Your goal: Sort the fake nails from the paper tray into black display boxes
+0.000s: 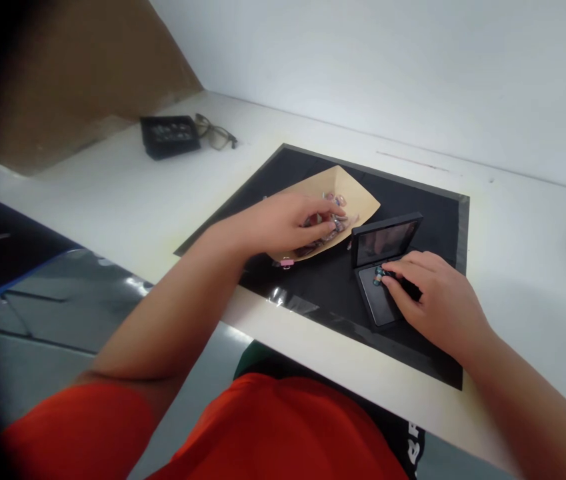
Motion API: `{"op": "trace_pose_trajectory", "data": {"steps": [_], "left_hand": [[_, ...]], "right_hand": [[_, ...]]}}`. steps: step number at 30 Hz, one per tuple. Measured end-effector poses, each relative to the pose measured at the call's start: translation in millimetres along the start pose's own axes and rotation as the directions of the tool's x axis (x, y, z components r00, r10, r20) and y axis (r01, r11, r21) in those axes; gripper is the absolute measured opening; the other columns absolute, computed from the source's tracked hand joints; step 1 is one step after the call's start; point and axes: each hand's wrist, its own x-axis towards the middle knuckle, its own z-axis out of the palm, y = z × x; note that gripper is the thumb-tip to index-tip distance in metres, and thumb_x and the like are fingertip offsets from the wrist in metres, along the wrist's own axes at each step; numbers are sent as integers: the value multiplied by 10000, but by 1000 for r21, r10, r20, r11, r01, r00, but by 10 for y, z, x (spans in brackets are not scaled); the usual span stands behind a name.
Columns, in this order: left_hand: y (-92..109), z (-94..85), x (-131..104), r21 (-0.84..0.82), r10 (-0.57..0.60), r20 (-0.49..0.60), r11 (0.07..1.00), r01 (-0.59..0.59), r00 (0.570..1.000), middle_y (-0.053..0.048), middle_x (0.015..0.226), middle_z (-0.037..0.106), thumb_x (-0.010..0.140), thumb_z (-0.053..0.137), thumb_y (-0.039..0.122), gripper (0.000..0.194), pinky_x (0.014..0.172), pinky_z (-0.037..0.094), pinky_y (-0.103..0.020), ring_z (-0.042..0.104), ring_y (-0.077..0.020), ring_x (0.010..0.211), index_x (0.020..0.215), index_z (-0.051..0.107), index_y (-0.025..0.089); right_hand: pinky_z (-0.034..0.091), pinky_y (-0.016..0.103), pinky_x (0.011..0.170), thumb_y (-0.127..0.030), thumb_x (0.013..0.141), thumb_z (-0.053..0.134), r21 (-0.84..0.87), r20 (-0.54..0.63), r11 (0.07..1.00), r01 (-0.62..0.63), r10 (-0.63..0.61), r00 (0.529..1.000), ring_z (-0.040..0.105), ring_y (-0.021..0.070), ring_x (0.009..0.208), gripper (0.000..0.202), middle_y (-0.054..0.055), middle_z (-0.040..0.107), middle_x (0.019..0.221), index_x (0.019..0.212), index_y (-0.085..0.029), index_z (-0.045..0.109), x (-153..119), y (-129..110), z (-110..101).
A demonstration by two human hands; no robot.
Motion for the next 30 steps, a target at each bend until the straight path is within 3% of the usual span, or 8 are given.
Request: {"op": "trace_pose_trajectory", "data": {"steps": [9, 18, 24, 30], "left_hand": [[17, 16, 4, 34, -26, 1, 999, 26, 1000, -41, 1004, 827, 1128, 481, 492, 505, 869, 485, -333, 745, -237, 950, 1528, 709, 283], [30, 17, 4, 35, -53, -24, 998, 54, 998, -27, 1033, 830, 1122, 496, 450, 478, 828, 468, -323, 740, -227, 942, 1519, 713, 295], [16, 49, 22, 81, -40, -42, 996, 44, 998, -38, 1074, 831, 1127, 494, 491, 487, 840, 464, -325, 739, -241, 986, 1512, 721, 297], [13, 50, 23, 80, -46, -26, 996, 47, 999, -28, 1083, 834, 1134, 494, 483, 472, 807, 433, -329, 715, -227, 920, 1511, 724, 316]], "right_hand": [[628, 483, 904, -403, 1148, 540, 12, 62, 1000, 2, -3, 998, 799, 306, 1035, 287, 93, 854, 1088, 1134, -287, 803, 32, 0, 26], [592, 465, 873, -396, 1144, 521, 4, 100, 1000, -7, 6, 995, 769, 309, 1037, 247, 91, 819, 1065, 1114, -283, 738, 32, -14, 25], [585, 468, 890, -383, 1160, 472, -13, 63, 999, -39, 40, 997, 757, 305, 1015, 306, 99, 805, 1040, 1063, -282, 744, 51, -63, 43], [565, 411, 786, -389, 1139, 541, -15, 35, 997, -74, 75, 997, 762, 275, 950, 270, 78, 806, 997, 1006, -279, 748, 55, -85, 43]]}}
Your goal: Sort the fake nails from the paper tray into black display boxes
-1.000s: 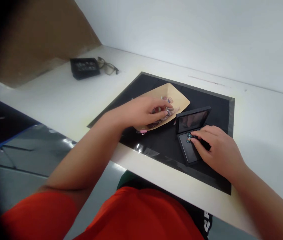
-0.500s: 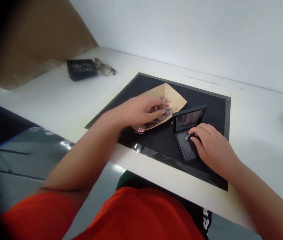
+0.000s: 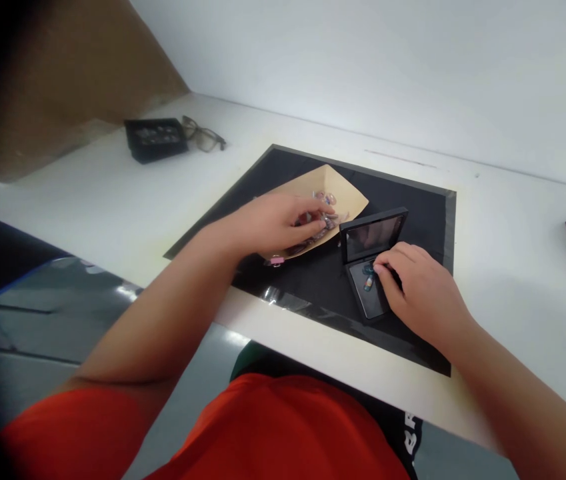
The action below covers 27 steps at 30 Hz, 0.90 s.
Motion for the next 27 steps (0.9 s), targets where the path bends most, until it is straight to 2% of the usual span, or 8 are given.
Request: {"op": "trace_pose_trajectory", "data": {"steps": [5, 8, 11, 16, 19, 22, 27], "left_hand": [[5, 0, 5, -8, 19, 6, 1000, -18, 1000, -32, 1177, 838, 1133, 490, 476, 472, 805, 431, -325, 718, -227, 954, 1503, 725, 303], [2, 4, 5, 3, 12, 4, 1000, -12, 1000, -26, 1161, 837, 1136, 480, 467, 472, 819, 436, -324, 718, -228, 946, 1511, 722, 315], [-3, 6, 3, 15, 16, 0, 1000, -16, 1000, -28, 1152, 834, 1136, 469, 469, 479, 832, 448, -325, 723, -233, 955, 1514, 721, 319], [-3, 1, -5, 46, 27, 7, 999, -27, 1000, -33, 1128, 826, 1135, 457, 475, 492, 821, 463, -324, 736, -237, 975, 1524, 714, 320], [9, -8, -15, 50, 27, 4, 998, -27, 1000, -30, 1102, 822, 1143, 467, 483, 480, 809, 454, -321, 737, -233, 971, 1520, 720, 328], [25, -18, -22, 34, 25, 10, 999, -26, 1000, -37, 1139, 828, 1149, 479, 487, 473, 780, 433, -322, 737, -233, 963, 1515, 728, 321], [29, -21, -17, 27, 22, 19, 999, -22, 1000, -56, 1165, 833, 1143, 491, 484, 493, 809, 447, -324, 741, -244, 975, 1541, 711, 294]], "right_hand": [[558, 395, 742, -400, 1105, 591, 10, -11, 1000, 10, -10, 1000, 752, 258, 873, 220, 62, 801, 953, 1011, -281, 750, 10, -7, -18], [561, 380, 723, -365, 1090, 583, 5, -31, 1000, 14, -14, 999, 761, 253, 882, 221, 59, 806, 942, 954, -284, 737, 17, -28, -28], [550, 344, 647, -352, 1084, 598, -15, -67, 1000, -3, 2, 998, 755, 226, 801, 222, 45, 799, 881, 933, -282, 745, 13, -53, -50], [546, 332, 614, -337, 1048, 631, -118, -167, 991, -56, 36, 985, 775, 222, 780, 201, 35, 839, 900, 934, -283, 787, -31, -48, -116], [460, 334, 556, -308, 1021, 645, -218, -205, 974, -63, 18, 979, 769, 229, 765, 198, 42, 858, 922, 895, -284, 795, -62, -31, -149], [403, 334, 541, -283, 1041, 633, -284, -190, 959, -17, -39, 981, 751, 214, 734, 239, 53, 871, 942, 898, -275, 824, -84, -41, -163], [457, 329, 588, -311, 1110, 581, -276, -113, 956, 94, -130, 985, 738, 199, 742, 376, 69, 868, 920, 872, -262, 867, -111, -111, -154]]}}
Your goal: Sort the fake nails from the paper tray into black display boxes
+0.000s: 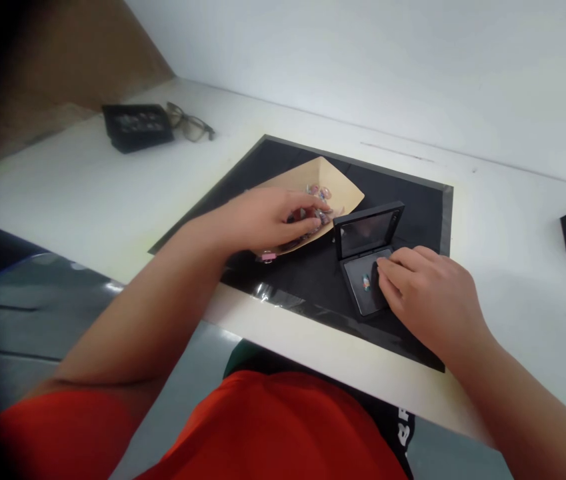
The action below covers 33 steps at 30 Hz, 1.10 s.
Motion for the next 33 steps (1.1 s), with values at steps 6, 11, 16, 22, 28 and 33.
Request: {"op": "trace_pose_trajectory", "data": {"steps": [6, 11, 16, 22, 28, 33], "left_hand": [[-13, 0, -5, -6, 13, 3, 1000, -13, 1000, -60, 1205, 836, 1143, 475, 475, 487, 795, 456, -329, 750, -248, 1009, 1512, 727, 282], [-20, 4, 0, 23, 33, 16, 999, -33, 999, -67, 1286, 827, 1140, 478, 440, 489, 800, 469, -335, 762, -257, 1034, 1533, 724, 284], [-37, 26, 13, 36, 62, 3, 997, -62, 998, -73, 1312, 824, 1140, 484, 436, 492, 871, 511, -352, 767, -267, 1078, 1544, 715, 275], [-36, 31, 7, 38, 74, -2, 997, -74, 997, -79, 1296, 820, 1135, 495, 422, 487, 955, 548, -363, 763, -280, 1135, 1534, 723, 262], [-46, 41, 11, 36, 86, -3, 996, -86, 996, -78, 1316, 813, 1132, 487, 410, 485, 990, 553, -370, 761, -279, 1148, 1531, 719, 262], [-48, 47, 17, 46, 79, -3, 996, -79, 997, -81, 1333, 807, 1126, 493, 404, 489, 993, 552, -362, 755, -275, 1156, 1540, 712, 263]], "right_hand": [[535, 316, 609, -313, 1104, 577, 160, 88, 987, 12, -27, 996, 791, 226, 854, 337, 85, 873, 1012, 1027, -271, 902, 10, 83, 17], [592, 312, 617, -227, 1043, 520, 348, 193, 938, -11, -60, 979, 752, 188, 735, 402, 55, 828, 954, 1222, -284, 876, 67, 349, 30], [527, 274, 522, -221, 959, 614, 428, 215, 903, -37, -62, 975, 655, 150, 613, 382, 20, 745, 857, 1245, -294, 856, 93, 425, 59], [474, 262, 466, -326, 1027, 661, 452, 209, 890, -57, -44, 977, 673, 155, 642, 279, 42, 761, 879, 1204, -285, 872, 78, 357, 66], [561, 313, 586, -377, 1062, 691, 430, 153, 901, -49, -20, 988, 749, 203, 771, 226, 62, 803, 950, 1186, -305, 865, 72, 327, 89], [648, 409, 808, -375, 1058, 710, 460, 139, 888, -6, -65, 988, 795, 264, 961, 262, 87, 826, 1079, 1274, -330, 852, 96, 322, 49]]}}
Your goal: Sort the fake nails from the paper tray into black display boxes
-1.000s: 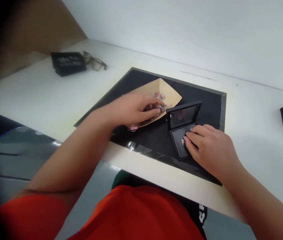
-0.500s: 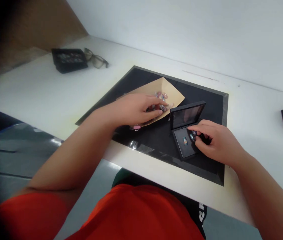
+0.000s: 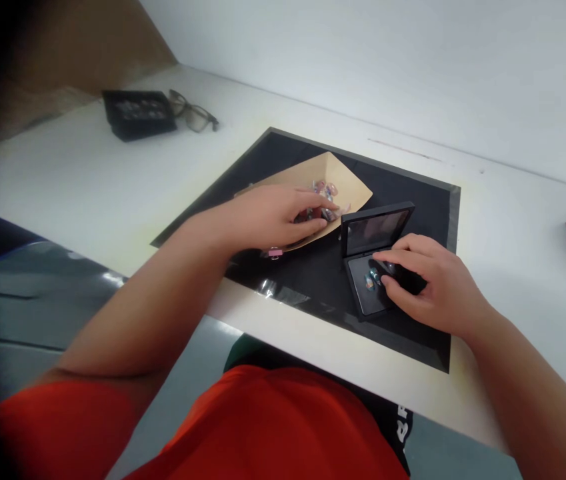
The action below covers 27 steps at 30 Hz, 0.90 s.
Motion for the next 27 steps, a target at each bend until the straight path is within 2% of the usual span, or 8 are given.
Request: {"op": "trace_pose_trajectory", "data": {"steps": [4, 7, 18, 27], "left_hand": [[-3, -7, -2, -17, 16, 1, 1000, -16, 1000, -88, 1362, 802, 1123, 488, 399, 492, 1002, 552, -374, 757, -282, 1167, 1532, 717, 248], [-12, -5, -1, -28, 33, -7, 999, -33, 999, -99, 1363, 808, 1117, 485, 404, 495, 998, 555, -376, 758, -287, 1180, 1509, 732, 231], [-14, 12, 10, -36, 48, -4, 998, -48, 999, -101, 1372, 811, 1118, 477, 403, 509, 1033, 559, -379, 754, -291, 1212, 1523, 729, 226], [-34, 48, 23, -13, 55, -34, 998, -56, 998, -99, 1426, 790, 1113, 507, 418, 503, 1099, 563, -398, 737, -318, 1319, 1527, 739, 253]], "right_hand": [[648, 398, 813, -462, 1051, 748, 52, 71, 998, 39, -42, 997, 796, 251, 955, 288, 71, 822, 1075, 1295, -360, 864, 23, -8, -21], [644, 413, 830, -509, 1039, 772, 52, 82, 998, 24, -29, 996, 791, 254, 956, 279, 70, 810, 1057, 1254, -373, 886, 29, 9, 6], [613, 411, 829, -500, 1050, 757, 15, 2, 999, -44, 44, 999, 767, 250, 921, 247, 72, 801, 1010, 1176, -339, 896, 44, -51, 128], [530, 357, 682, -536, 1033, 769, 43, -44, 992, -116, 118, 992, 676, 211, 759, 262, 36, 736, 829, 1088, -306, 881, 147, -117, 216]]}}
